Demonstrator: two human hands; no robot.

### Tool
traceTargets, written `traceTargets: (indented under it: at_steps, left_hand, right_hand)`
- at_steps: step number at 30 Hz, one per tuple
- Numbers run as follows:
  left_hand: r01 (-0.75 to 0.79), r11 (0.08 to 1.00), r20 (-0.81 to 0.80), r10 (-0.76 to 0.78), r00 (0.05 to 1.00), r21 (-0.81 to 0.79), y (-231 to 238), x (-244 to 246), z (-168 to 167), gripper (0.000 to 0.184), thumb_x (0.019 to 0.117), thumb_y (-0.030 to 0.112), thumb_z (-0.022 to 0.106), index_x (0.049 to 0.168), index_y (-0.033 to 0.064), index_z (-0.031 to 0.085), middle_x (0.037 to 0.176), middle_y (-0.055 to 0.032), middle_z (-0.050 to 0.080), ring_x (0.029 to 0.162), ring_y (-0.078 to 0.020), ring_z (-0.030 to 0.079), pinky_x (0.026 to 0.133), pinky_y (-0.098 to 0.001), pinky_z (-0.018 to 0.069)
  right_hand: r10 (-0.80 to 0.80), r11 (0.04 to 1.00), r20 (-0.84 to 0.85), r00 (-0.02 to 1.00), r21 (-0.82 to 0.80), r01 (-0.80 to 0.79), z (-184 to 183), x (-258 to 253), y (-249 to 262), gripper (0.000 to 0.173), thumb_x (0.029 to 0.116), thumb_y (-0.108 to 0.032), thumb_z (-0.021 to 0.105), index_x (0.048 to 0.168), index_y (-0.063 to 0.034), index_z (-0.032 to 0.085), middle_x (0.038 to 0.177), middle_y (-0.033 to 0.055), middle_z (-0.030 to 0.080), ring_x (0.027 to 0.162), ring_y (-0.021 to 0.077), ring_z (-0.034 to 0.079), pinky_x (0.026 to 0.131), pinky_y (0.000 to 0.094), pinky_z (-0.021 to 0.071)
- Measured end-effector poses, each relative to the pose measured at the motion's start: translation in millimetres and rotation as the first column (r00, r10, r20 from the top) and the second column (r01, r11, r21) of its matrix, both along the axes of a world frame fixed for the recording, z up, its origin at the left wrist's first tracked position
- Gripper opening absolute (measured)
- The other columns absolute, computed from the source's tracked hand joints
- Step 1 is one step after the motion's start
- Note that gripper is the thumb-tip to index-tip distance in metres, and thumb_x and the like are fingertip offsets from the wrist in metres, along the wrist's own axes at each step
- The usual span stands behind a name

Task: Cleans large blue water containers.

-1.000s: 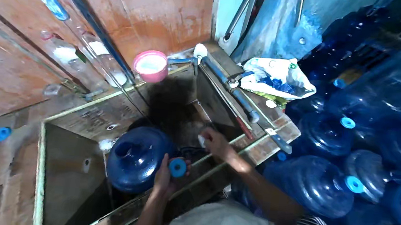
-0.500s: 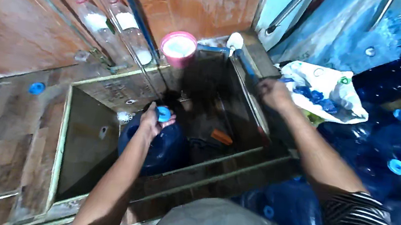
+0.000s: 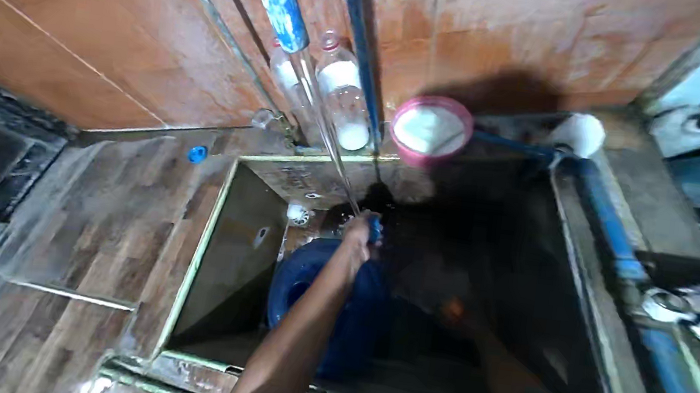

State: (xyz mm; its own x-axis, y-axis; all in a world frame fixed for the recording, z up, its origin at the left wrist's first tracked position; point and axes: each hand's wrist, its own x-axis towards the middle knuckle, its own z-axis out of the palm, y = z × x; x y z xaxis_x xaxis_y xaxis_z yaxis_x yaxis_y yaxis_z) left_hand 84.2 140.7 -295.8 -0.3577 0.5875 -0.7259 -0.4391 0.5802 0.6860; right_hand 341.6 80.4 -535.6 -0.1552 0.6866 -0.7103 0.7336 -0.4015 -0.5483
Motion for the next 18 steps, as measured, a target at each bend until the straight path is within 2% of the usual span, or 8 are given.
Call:
traceTargets:
  at_steps: [2, 4, 7, 10, 12, 14, 15, 18]
  left_hand:
    - [-0.019, 1.0, 0.033, 0.019, 0.999, 0.007, 4.0, 4.8, -4.3, 0.028, 0.1097, 0.027, 0.044, 0.114, 0.0043, 0.059, 0.084, -0.0078, 0.059, 0.067, -0.017, 0.057, 0.06, -0.0312, 0.0511]
    - [-0.05, 0.999, 0.074, 0.049, 0.996, 0.012, 6.4, 7.2, -7.4, 0.025, 0.1093, 0.026, 0.045, 0.114, 0.0042, 0.057, 0.085, -0.0091, 0.059, 0.069, -0.0184, 0.059, 0.062, -0.0324, 0.0536]
    - [-0.122, 0.992, 0.086, 0.124, 0.989, -0.03, 9.2, 7.8, -15.1, 0.031, 0.1101, 0.028, 0.042, 0.12, 0.0023, 0.057, 0.093, -0.0134, 0.06, 0.075, -0.0223, 0.06, 0.066, -0.036, 0.054]
    - [-0.188, 0.98, 0.085, 0.192, 0.978, -0.059, 12.0, 6.8, -18.6, 0.034, 0.111, 0.03, 0.038, 0.123, 0.0029, 0.053, 0.096, -0.0151, 0.059, 0.078, -0.0247, 0.06, 0.067, -0.0386, 0.0538]
    - [-0.21, 0.976, 0.089, 0.214, 0.973, -0.05, 12.6, 5.7, -13.9, 0.034, 0.1112, 0.032, 0.036, 0.123, 0.0044, 0.051, 0.094, -0.0134, 0.056, 0.075, -0.0235, 0.057, 0.064, -0.0376, 0.0514]
    - [-0.208, 0.978, 0.068, 0.209, 0.976, -0.022, 8.9, 7.6, 0.4, 0.039, 0.1122, 0.035, 0.034, 0.127, 0.0036, 0.05, 0.097, -0.0142, 0.056, 0.078, -0.0235, 0.057, 0.066, -0.0384, 0.0519]
    - [-0.197, 0.98, 0.084, 0.195, 0.977, 0.011, 5.1, 9.9, 10.5, 0.044, 0.1127, 0.037, 0.033, 0.133, 0.002, 0.048, 0.108, -0.018, 0.057, 0.089, -0.0266, 0.058, 0.075, -0.0427, 0.0525]
    - [-0.084, 0.989, 0.01, 0.083, 0.996, 0.118, -11.7, 19.6, 31.6, 0.046, 0.1134, 0.035, 0.031, 0.135, -0.0016, 0.049, 0.113, -0.0196, 0.059, 0.096, -0.0267, 0.06, 0.082, -0.0419, 0.0528]
  right_hand:
    - [0.052, 0.999, 0.037, 0.998, -0.002, -0.052, -1.2, -5.2, -5.4, 0.044, 0.1084, -0.017, 0.047, 0.142, 0.0121, 0.049, 0.145, 0.0284, 0.053, 0.138, 0.0353, 0.05, 0.118, 0.0416, 0.0381]
    - [0.173, 0.983, 0.069, 0.982, 0.055, -0.177, -19.3, 9.2, -15.7, 0.053, 0.1074, -0.028, 0.047, 0.145, 0.0093, 0.048, 0.144, 0.0319, 0.054, 0.136, 0.0426, 0.052, 0.116, 0.0516, 0.0395]
    - [0.115, 0.993, 0.064, 0.991, -0.004, -0.115, -26.7, 7.5, -8.6, 0.051, 0.1091, -0.034, 0.047, 0.149, -0.0015, 0.049, 0.145, 0.0257, 0.055, 0.134, 0.0409, 0.054, 0.112, 0.057, 0.0428]
    - [0.03, 0.999, -0.106, 0.994, 0.044, -0.026, 30.2, -32.0, 44.1, 0.052, 0.1109, -0.03, 0.044, 0.155, -0.0033, 0.04, 0.152, 0.0245, 0.049, 0.139, 0.039, 0.05, 0.116, 0.0545, 0.0399]
    - [0.045, 0.98, -0.34, 0.939, 0.195, 0.024, 103.9, -60.1, 71.0, 0.059, 0.1089, -0.025, 0.05, 0.16, -0.0026, 0.03, 0.156, 0.0251, 0.044, 0.14, 0.036, 0.049, 0.117, 0.0503, 0.0397]
    - [0.167, 0.919, -0.515, 0.84, 0.389, 0.056, 171.5, -87.3, 67.3, 0.069, 0.1006, -0.023, 0.064, 0.158, -0.0003, 0.033, 0.15, 0.0248, 0.051, 0.133, 0.0294, 0.057, 0.112, 0.0415, 0.0458]
    - [0.243, 0.868, -0.564, 0.789, 0.489, 0.083, 190.2, -100.7, 60.7, 0.071, 0.0957, -0.023, 0.067, 0.156, 0.0007, 0.038, 0.146, 0.0246, 0.055, 0.129, 0.0271, 0.06, 0.11, 0.0383, 0.0489]
    - [0.266, 0.823, -0.443, 0.856, 0.567, 0.038, 224.7, -121.3, 70.2, 0.066, 0.1003, -0.025, 0.065, 0.159, -0.0111, 0.038, 0.139, 0.0254, 0.06, 0.126, 0.0377, 0.061, 0.108, 0.0533, 0.0471]
